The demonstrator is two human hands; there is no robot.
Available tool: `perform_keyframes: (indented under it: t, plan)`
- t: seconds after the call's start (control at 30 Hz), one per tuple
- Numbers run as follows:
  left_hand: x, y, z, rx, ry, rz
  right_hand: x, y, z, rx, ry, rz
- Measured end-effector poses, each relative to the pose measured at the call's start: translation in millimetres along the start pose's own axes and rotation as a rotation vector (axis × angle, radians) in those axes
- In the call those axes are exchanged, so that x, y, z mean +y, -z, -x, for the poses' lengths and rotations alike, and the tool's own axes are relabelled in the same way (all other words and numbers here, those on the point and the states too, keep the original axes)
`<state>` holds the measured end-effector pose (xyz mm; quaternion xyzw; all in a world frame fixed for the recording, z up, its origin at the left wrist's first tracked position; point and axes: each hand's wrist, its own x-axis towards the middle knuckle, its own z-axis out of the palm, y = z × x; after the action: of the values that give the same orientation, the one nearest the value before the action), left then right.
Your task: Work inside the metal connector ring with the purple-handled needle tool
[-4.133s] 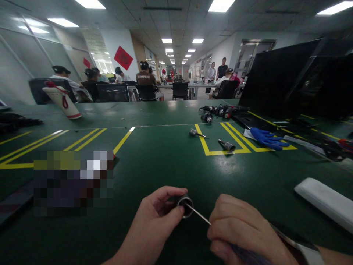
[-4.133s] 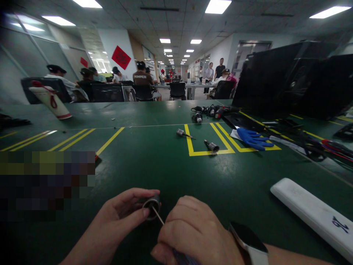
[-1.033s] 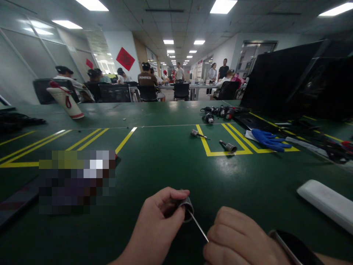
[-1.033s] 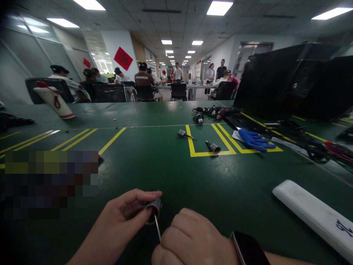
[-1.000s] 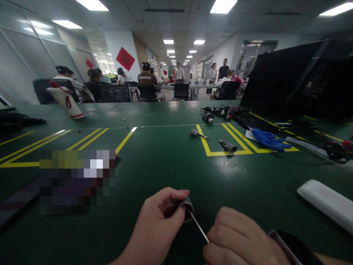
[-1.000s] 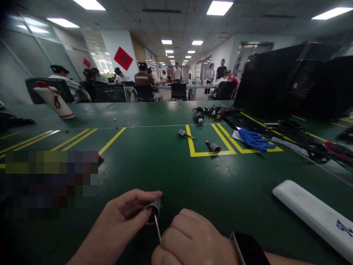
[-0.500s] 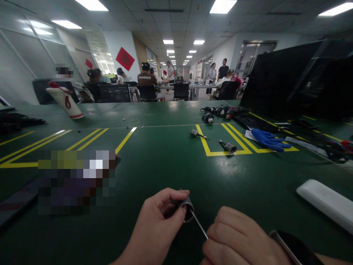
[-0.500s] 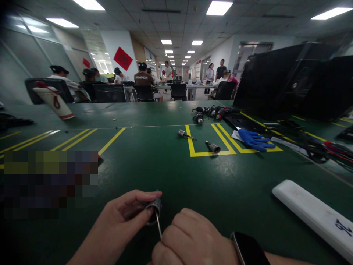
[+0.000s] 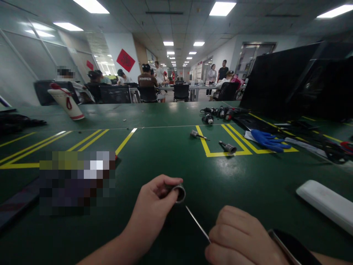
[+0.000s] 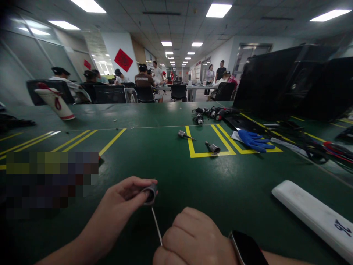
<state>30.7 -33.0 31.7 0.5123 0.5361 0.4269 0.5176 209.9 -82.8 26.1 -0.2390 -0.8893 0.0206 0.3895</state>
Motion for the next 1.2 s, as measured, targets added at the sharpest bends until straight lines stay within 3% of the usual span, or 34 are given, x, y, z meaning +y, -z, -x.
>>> perform_keyframes:
  t: [0.1, 0.2, 0.3, 0.43, 0.57, 0.73, 0.97, 1.1, 1.2]
  plan:
    - [1.2, 10.6, -28.1, 0.104, -0.047, 0.026, 3.4, 1.6, -4.2, 0.034, -0.015, -0.008]
    - [-2.9, 20.8, -64.4, 0.175, -0.161, -0.026, 8.6, 1.8, -10.8, -0.001, -0.120, -0.059]
    - [-13.6, 27.0, -100.6, 0.257, -0.286, -0.217, 19.6, -2.4, -18.2, -0.008, -0.207, -0.094]
    - [-27.3, 29.4, -135.5, 0.355, -0.348, -0.375, 49.3, -16.7, -30.6, 0.052, -0.328, -0.107]
    - [-28.1, 28.6, -151.6, 0.409, -0.386, -0.570, 86.5, -33.0, -45.3, 0.168, -0.446, -0.092]
    - [-20.8, 27.3, -163.9, 0.379, -0.432, -0.718, 115.7, -48.4, -53.4, 0.222, -0.517, -0.118]
    - [-21.4, 32.5, -181.8, 0.262, -0.550, -0.741, 114.1, -51.4, -51.6, 0.191, -0.559, -0.281]
    - [-21.5, 31.7, -174.9, 0.124, -0.585, -0.685, 113.8, -43.0, -50.9, 0.158, -0.584, -0.488]
    - [-20.8, 27.5, -165.1, 0.023, -0.609, -0.655, 119.3, -40.4, -48.3, 0.206, -0.615, -0.618]
